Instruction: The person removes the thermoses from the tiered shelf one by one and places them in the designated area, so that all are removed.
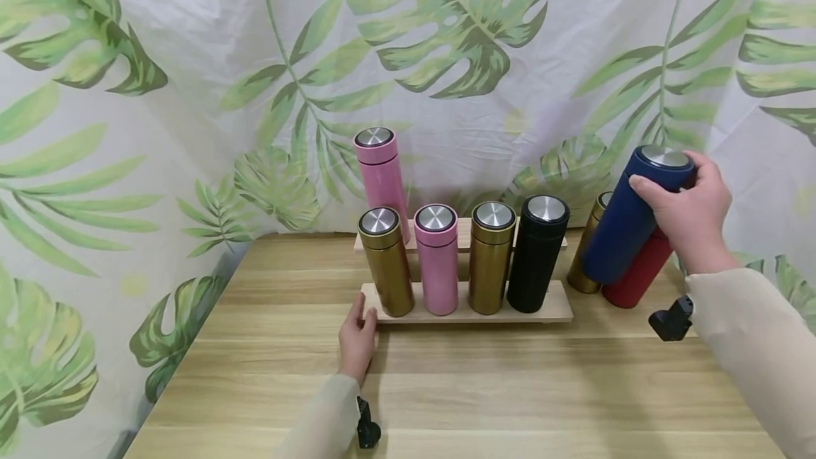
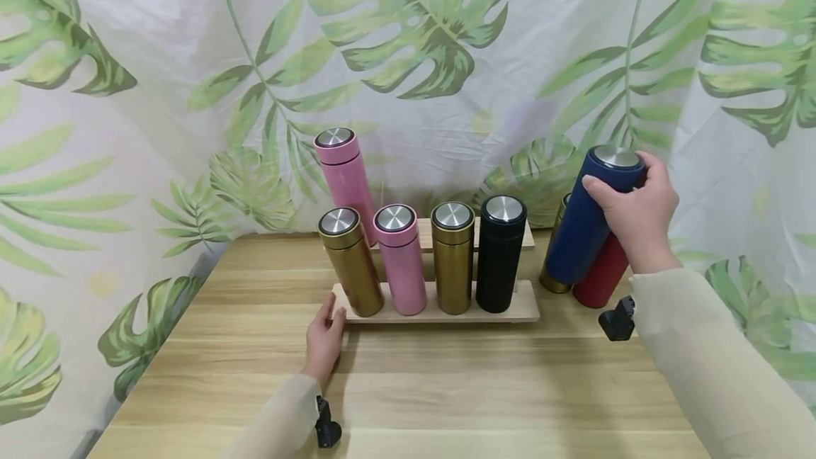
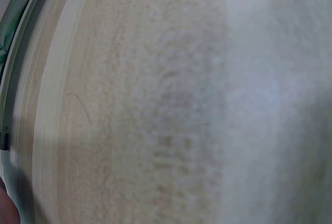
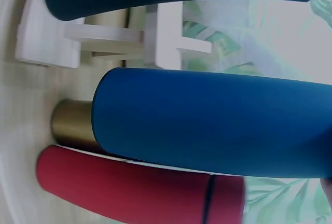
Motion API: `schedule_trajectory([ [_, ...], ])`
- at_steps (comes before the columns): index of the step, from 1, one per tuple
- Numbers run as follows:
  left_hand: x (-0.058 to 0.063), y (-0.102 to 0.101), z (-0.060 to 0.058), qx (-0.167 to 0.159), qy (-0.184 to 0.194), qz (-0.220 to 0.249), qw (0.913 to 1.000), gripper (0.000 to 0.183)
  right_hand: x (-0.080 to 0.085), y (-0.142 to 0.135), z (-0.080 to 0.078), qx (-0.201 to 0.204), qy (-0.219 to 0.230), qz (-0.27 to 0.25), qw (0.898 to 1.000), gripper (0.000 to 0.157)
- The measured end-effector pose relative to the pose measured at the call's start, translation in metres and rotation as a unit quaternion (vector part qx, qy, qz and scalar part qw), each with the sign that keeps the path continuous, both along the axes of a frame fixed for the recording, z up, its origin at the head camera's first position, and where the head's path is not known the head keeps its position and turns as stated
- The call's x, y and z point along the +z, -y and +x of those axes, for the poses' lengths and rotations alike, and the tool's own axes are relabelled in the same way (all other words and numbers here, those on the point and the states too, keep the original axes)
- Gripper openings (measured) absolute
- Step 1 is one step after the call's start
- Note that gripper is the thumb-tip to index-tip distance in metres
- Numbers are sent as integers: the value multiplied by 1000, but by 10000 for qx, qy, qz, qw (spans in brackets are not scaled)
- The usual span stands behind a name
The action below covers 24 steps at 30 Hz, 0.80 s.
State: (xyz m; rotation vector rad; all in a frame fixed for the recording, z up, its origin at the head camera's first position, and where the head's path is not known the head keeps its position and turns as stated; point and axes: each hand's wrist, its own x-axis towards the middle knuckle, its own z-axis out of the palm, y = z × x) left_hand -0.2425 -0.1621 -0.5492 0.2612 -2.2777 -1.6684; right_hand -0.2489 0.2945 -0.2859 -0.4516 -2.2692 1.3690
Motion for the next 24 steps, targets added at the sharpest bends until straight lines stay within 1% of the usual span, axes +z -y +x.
schedule_trajectory([
  [4,-2,0,0,22,-154,-151,9998,50,-15,-3,5,-183,68,8,9998,73],
  [7,-2,1,1,-15,-46,-58,10000,50,-27,-4,9,-276,118,-92,9995,75],
  [8,-2,1,1,-50,27,42,10000,50,-30,-4,10,-300,138,-157,9993,75],
  [13,0,1,1,-68,241,76,9997,50,-45,-5,13,-446,247,-361,9980,75],
  [19,2,0,2,-81,257,60,9996,50,-63,-1,16,-540,194,-413,9975,76],
  [24,3,0,1,-8,251,-16,9997,49,-75,4,15,-654,119,-436,9968,77],
])
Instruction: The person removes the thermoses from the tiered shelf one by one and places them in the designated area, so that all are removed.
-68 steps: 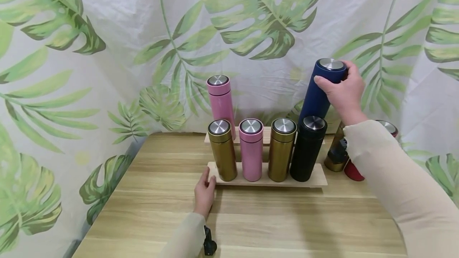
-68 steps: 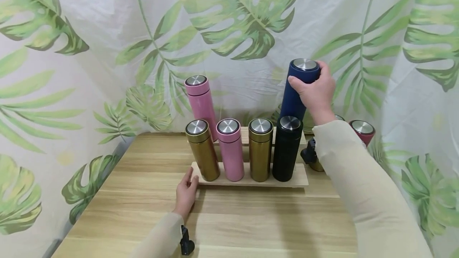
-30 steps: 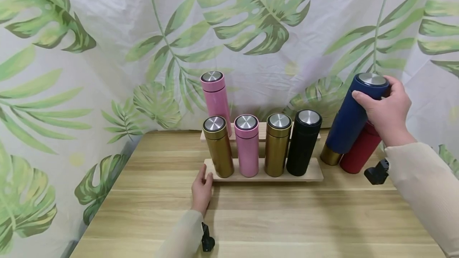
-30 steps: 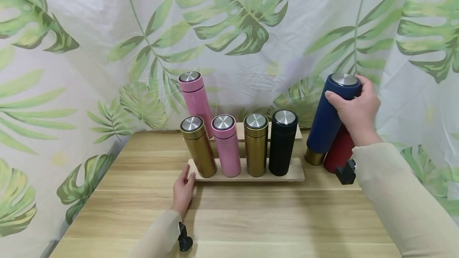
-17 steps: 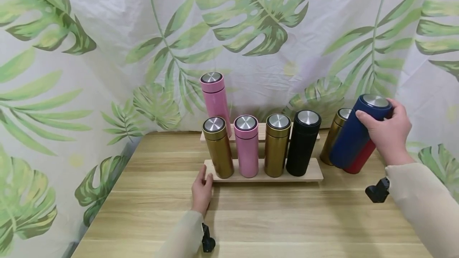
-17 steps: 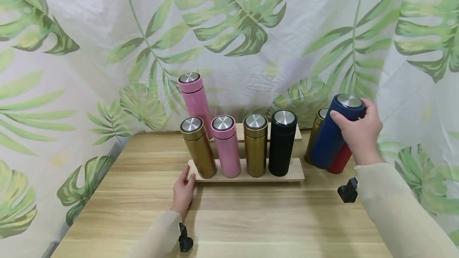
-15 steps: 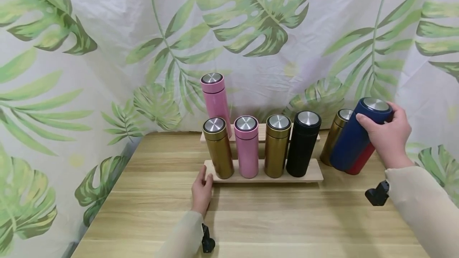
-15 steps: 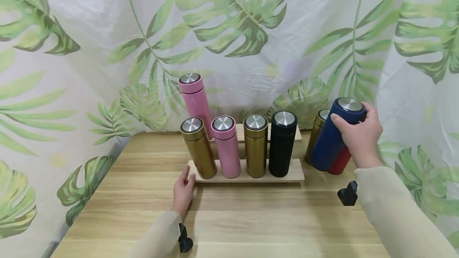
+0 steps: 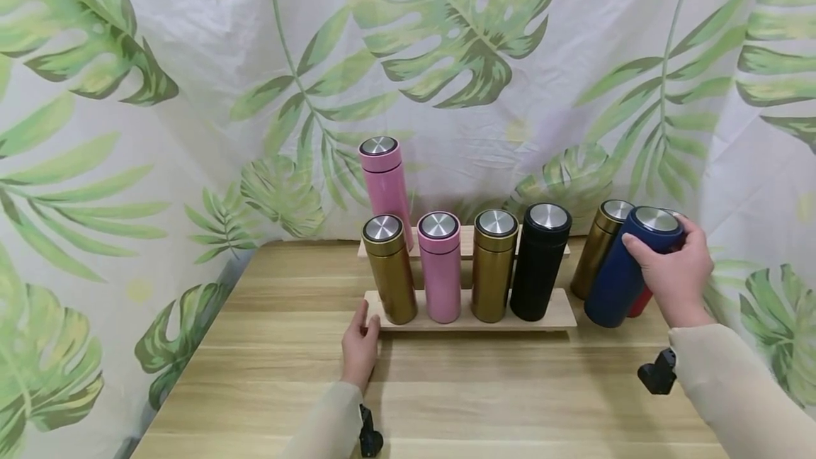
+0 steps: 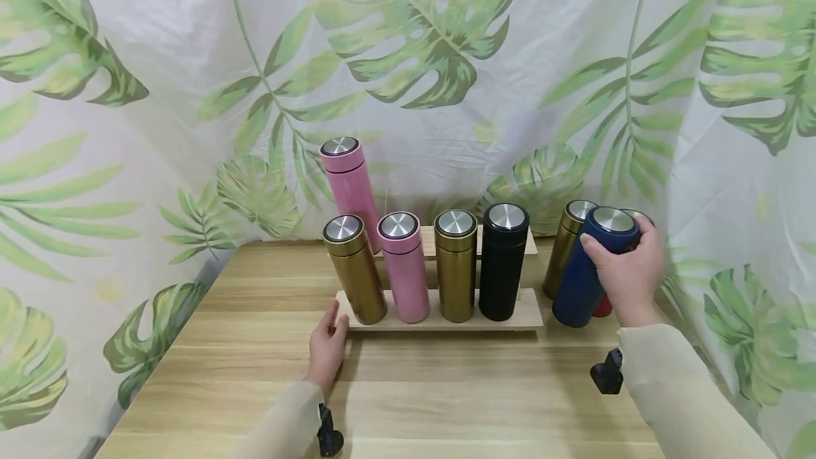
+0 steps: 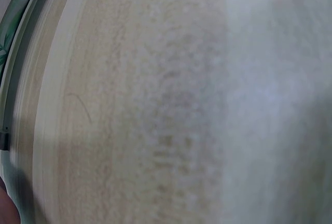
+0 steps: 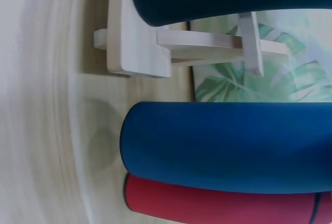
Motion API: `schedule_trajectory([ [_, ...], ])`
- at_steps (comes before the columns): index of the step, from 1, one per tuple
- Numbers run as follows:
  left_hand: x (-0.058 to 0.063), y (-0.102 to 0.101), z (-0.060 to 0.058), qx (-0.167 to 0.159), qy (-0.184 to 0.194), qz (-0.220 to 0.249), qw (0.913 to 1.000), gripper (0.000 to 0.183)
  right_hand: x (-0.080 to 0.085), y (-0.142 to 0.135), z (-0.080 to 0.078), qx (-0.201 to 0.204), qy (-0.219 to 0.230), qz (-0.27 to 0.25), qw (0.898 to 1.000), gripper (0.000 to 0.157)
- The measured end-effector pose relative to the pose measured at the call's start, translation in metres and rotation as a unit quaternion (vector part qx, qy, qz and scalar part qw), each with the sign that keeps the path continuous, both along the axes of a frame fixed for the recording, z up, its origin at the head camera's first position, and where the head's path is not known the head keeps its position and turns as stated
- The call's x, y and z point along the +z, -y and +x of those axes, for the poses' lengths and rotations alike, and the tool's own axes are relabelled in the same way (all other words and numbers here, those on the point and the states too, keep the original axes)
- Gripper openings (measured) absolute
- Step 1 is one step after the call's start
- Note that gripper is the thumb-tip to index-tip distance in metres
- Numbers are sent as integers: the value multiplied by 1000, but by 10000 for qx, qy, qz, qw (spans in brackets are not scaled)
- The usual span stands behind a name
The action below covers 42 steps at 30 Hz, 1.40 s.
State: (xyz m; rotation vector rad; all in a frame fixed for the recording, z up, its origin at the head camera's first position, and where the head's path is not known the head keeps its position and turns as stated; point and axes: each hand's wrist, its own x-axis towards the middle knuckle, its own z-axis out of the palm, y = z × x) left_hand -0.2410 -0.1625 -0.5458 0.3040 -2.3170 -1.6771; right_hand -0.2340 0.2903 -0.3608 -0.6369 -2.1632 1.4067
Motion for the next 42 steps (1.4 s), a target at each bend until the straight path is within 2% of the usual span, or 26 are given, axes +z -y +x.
schedule_trajectory([
  [7,0,0,0,-84,-47,97,9999,50,-15,4,0,-111,-133,-1,9999,75],
  [13,-2,1,0,-18,-88,22,10000,49,-24,5,0,-155,-153,156,9996,76],
  [19,-2,1,0,34,-151,-7,9999,48,-26,7,0,-180,-213,170,9995,74],
  [34,-2,-1,2,12,-45,77,10000,49,-35,12,2,-144,-358,198,9991,74],
  [39,-1,-1,2,9,-10,79,10000,49,-33,11,1,-52,-261,215,9994,78],
  [42,1,0,1,7,-5,91,10000,49,-27,11,0,-10,-393,239,9989,77],
])
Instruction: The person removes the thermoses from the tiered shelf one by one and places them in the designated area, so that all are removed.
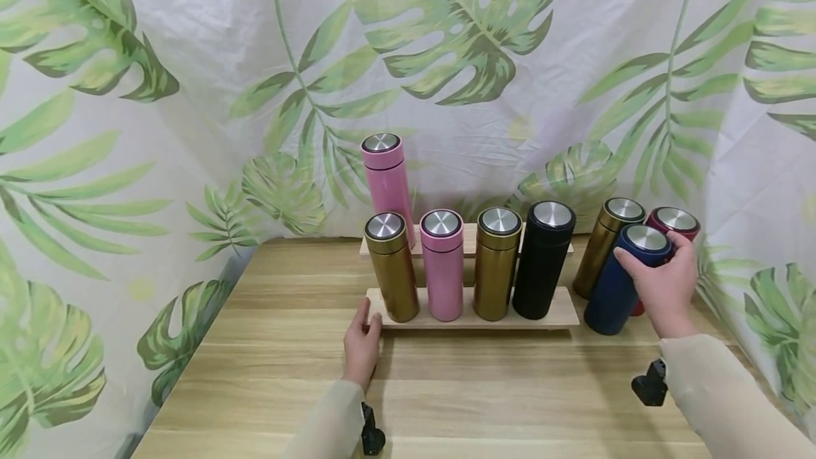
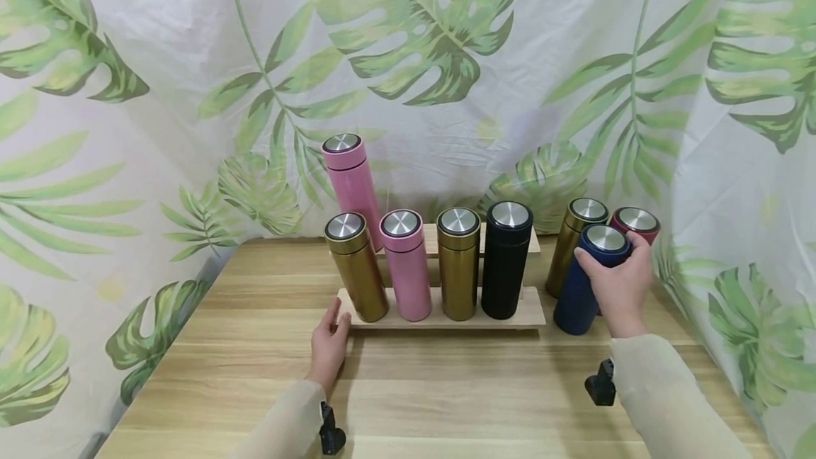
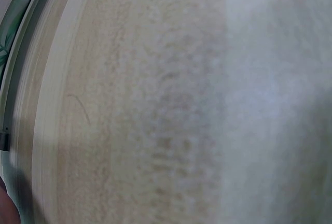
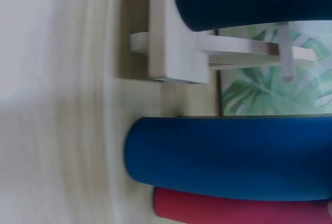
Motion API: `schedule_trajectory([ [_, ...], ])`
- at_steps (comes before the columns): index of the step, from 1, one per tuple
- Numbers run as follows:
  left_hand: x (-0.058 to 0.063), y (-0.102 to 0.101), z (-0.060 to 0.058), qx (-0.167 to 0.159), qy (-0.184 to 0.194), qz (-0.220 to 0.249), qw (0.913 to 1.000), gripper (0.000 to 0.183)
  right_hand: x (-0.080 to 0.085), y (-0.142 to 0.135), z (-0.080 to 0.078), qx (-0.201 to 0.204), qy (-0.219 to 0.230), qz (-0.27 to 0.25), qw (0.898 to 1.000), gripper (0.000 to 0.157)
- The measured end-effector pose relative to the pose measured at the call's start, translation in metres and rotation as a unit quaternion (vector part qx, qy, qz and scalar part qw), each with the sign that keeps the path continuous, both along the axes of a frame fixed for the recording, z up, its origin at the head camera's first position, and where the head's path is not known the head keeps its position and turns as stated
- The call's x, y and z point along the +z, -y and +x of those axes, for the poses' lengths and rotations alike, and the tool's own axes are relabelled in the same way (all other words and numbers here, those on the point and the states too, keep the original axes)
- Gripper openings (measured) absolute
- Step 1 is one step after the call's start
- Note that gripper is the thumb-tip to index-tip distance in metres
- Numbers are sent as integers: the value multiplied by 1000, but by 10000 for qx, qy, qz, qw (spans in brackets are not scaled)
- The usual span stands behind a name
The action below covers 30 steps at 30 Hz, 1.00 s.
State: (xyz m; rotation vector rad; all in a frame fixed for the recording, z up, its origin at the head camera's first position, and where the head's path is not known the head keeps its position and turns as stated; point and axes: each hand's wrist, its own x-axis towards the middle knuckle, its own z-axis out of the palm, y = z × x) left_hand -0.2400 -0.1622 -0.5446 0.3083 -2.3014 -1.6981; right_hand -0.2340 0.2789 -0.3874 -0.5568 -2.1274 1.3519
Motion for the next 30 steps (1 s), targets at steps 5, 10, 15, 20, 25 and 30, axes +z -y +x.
schedule_trajectory([
  [5,1,0,-1,20,-21,4,10000,49,23,2,-5,140,-438,-241,9987,70],
  [10,0,0,0,27,-49,-3,10000,48,55,3,-11,409,-581,-431,9965,69],
  [15,-1,1,0,11,-97,-18,10000,48,88,12,-18,765,-854,-432,9925,65],
  [20,-2,0,0,28,-113,6,9999,48,118,26,-27,1112,-985,-336,9883,64],
  [25,-3,1,0,79,-121,10,9999,48,136,45,-39,1523,-1134,-313,9813,63],
  [30,-3,0,0,51,-97,42,9999,48,147,65,-47,1926,-1001,-141,9761,65],
])
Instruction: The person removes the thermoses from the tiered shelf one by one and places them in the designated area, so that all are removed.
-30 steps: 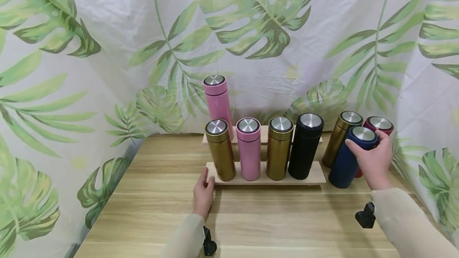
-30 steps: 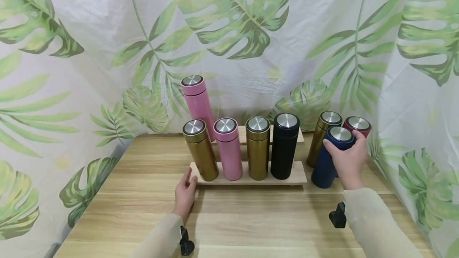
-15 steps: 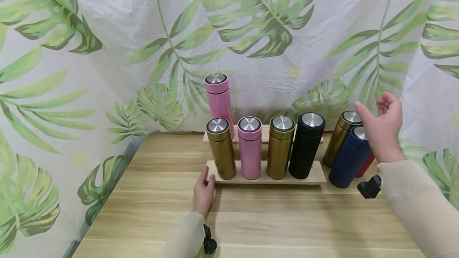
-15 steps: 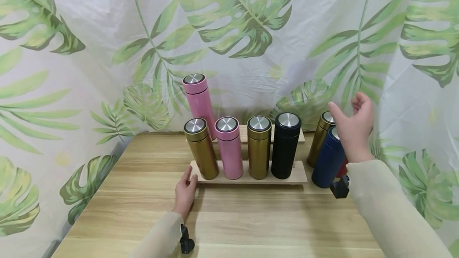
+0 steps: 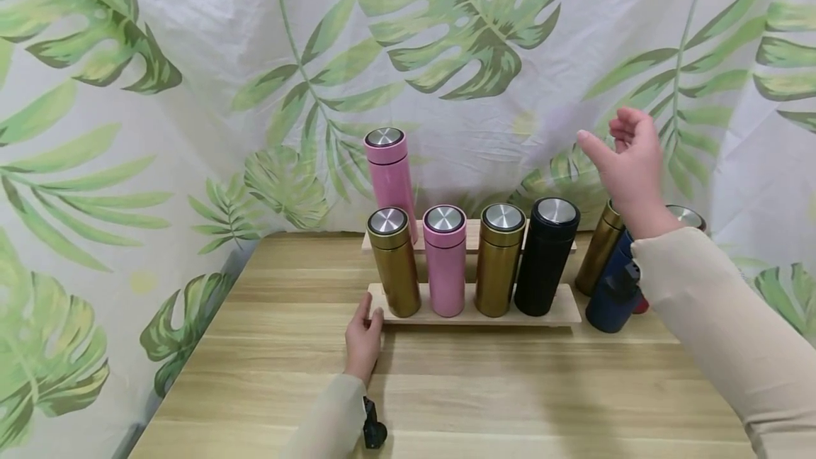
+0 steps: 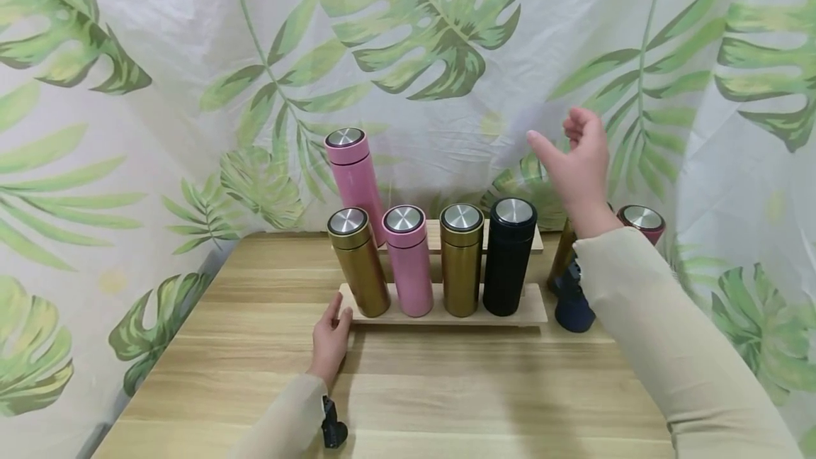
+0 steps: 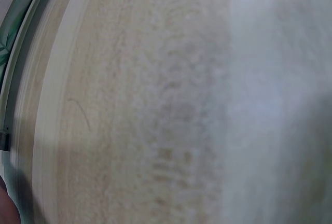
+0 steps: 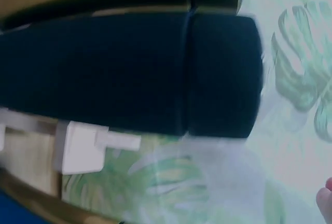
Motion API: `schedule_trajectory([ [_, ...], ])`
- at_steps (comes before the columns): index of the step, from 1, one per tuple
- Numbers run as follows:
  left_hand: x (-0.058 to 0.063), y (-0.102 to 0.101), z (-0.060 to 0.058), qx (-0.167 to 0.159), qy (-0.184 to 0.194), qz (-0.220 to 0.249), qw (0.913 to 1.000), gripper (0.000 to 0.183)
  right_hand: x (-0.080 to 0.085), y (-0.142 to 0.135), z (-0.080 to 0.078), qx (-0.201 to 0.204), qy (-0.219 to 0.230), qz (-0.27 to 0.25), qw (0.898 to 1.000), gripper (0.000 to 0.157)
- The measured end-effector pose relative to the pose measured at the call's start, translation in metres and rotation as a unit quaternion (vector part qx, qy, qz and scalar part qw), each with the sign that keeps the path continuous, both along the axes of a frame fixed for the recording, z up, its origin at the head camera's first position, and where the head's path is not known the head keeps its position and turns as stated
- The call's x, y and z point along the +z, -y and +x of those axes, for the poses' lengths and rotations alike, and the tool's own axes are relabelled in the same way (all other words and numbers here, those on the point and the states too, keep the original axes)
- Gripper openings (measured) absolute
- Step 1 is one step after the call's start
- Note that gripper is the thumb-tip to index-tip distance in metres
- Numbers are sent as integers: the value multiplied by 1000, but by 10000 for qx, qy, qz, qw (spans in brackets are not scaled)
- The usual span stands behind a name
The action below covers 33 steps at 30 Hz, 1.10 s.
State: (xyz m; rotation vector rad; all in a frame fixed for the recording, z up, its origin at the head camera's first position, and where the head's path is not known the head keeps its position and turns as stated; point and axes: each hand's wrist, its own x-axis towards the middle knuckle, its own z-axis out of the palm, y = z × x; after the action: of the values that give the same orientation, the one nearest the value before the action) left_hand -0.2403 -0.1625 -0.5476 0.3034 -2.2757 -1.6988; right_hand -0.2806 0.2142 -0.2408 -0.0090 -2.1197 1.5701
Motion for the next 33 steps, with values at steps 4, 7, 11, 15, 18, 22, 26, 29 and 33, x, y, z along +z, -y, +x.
schedule_trajectory([
  [4,2,0,0,-4,14,40,10000,48,9,18,-8,335,61,248,9991,67],
  [7,1,0,0,-29,26,15,10000,48,15,30,-14,649,187,390,9970,70],
  [11,1,1,0,-58,18,5,10000,48,21,48,-18,1068,605,531,9910,74],
  [15,1,2,0,-58,-1,39,10000,49,26,68,-24,1402,875,673,9840,76],
  [18,1,1,0,-60,3,68,10000,49,26,84,-29,1635,940,698,9796,78],
  [22,1,1,2,-10,33,55,10000,48,21,107,-35,1897,1025,670,9742,80],
  [26,1,-1,2,10,6,-19,10000,48,15,128,-38,2027,1062,606,9716,80],
  [29,3,-2,1,13,-16,-5,10000,48,10,144,-39,2091,1048,473,9711,78],
  [33,4,-2,1,80,16,86,9999,47,6,165,-41,2195,1055,388,9691,77],
])
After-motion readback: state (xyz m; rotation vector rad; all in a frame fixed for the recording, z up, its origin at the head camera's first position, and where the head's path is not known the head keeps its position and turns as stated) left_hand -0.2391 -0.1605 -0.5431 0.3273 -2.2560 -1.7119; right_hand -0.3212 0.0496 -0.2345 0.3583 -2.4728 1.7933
